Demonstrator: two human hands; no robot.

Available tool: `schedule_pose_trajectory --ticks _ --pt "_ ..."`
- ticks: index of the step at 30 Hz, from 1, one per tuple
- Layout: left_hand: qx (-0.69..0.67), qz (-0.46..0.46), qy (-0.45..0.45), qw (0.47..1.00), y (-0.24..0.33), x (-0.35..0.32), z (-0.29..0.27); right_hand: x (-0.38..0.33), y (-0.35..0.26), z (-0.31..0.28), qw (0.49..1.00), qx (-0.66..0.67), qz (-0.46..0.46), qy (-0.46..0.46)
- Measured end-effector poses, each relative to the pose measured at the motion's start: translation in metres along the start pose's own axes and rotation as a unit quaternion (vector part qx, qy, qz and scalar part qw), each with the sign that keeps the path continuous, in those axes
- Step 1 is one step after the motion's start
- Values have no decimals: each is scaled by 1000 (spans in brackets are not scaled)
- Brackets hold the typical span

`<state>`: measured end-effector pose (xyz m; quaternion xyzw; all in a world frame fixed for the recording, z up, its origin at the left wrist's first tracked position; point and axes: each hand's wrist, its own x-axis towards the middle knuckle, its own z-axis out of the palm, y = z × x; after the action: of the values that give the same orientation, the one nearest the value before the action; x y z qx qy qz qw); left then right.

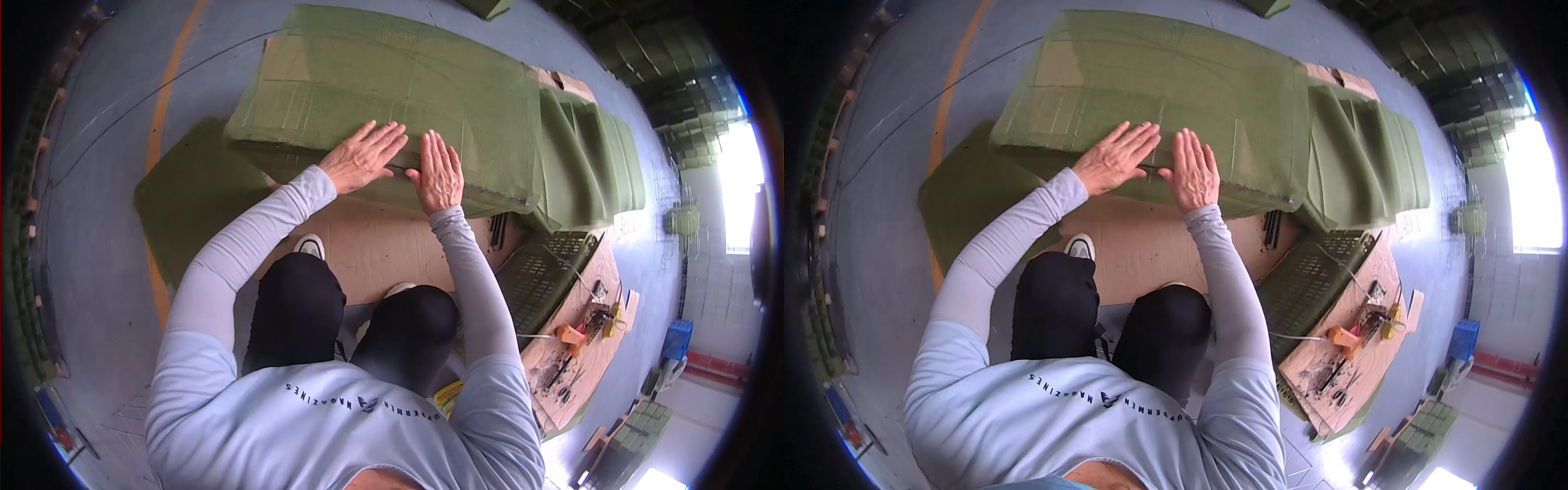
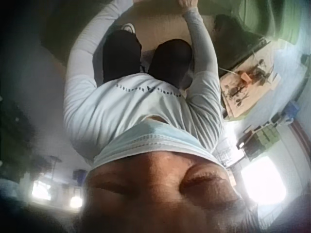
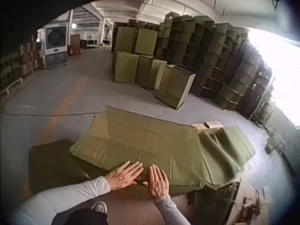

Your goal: The recorder is assembling a wire basket by attaching fabric panels to a wire frame using a hot glue gun.

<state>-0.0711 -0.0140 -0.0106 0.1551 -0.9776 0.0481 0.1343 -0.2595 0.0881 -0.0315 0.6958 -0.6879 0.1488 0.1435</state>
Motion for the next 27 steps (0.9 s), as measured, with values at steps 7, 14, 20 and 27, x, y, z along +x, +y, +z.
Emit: schedule_pose_trajectory --ticks 7,14,20,27 --pt "67 -13 37 997 0 2 7 5 -2 2 999 -18 -16 21" --pt "27 -3 8 1000 -11 -11 17 31 -32 -14 996 45 -69 -19" --pt "15 -45 13 999 -14 -16 2 29 -31 5 995 41 -93 -11" --pt "49 -37 20 998 -18 -12 5 31 -33 11 995 45 -84 10"
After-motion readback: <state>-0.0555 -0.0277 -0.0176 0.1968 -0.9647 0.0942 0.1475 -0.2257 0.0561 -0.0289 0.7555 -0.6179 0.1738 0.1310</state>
